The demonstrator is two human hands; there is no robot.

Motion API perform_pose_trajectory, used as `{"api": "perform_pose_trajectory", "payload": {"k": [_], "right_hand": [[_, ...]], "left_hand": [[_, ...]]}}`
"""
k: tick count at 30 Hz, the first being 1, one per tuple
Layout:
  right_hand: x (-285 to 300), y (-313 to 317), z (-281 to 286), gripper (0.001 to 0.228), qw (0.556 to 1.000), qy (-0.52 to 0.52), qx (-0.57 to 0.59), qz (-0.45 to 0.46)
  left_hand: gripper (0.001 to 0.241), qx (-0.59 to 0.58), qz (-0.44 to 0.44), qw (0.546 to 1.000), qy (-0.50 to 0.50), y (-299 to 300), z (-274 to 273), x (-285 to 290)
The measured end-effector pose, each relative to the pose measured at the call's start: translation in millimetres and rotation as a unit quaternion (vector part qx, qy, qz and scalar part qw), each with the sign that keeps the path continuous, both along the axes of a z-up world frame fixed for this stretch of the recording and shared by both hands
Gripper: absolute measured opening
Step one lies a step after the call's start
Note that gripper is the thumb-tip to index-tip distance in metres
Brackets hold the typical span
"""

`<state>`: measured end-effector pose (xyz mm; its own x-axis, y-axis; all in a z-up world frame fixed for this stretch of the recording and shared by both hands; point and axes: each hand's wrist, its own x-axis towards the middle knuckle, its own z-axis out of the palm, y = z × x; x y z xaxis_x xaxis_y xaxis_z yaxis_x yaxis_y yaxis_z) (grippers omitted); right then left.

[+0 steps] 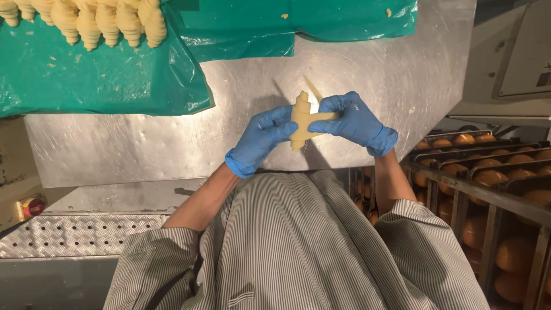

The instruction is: Rolling triangular pieces of dough into croissants.

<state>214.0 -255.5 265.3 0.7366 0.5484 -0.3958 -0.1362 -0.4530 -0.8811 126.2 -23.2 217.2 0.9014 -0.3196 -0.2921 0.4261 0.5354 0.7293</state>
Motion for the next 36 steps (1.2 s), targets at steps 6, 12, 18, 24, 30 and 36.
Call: {"api": "perform_pose_trajectory", "payload": {"k": [6,12,18,24,30,36], "right_hand": [[-3,-3,6,0.026,1.0,-0.019,-0.005,0.006],[-4,-8,3,0.028,1.0,-0.026,-0.012,0.007],[-1,-11,4,0.028,0.999,-0.037,-0.023,0.0],[-1,-11,9,0.028,0.999,-0.048,-0.017,0.014],[-2,-16,7,0.028,0.999,-0.049,-0.006,0.0],[2,-18,11,0.025,0.997,-0.079,0.001,0.0]], "left_hand": [[0.052,-0.028,-0.02,0.999,-0.005,-2,-2,0],[0.052,-0.085,-0.025,0.996,0.026,-7,2,1],[0.053,-0.09,-0.008,0.996,0.02,-8,-8,2],[0.055,-0.09,-0.024,0.995,0.025,-6,-1,3],[0.057,-0.115,-0.027,0.993,0.026,-7,5,2],[0.053,-0.168,-0.024,0.985,0.033,-13,1,3]]}}
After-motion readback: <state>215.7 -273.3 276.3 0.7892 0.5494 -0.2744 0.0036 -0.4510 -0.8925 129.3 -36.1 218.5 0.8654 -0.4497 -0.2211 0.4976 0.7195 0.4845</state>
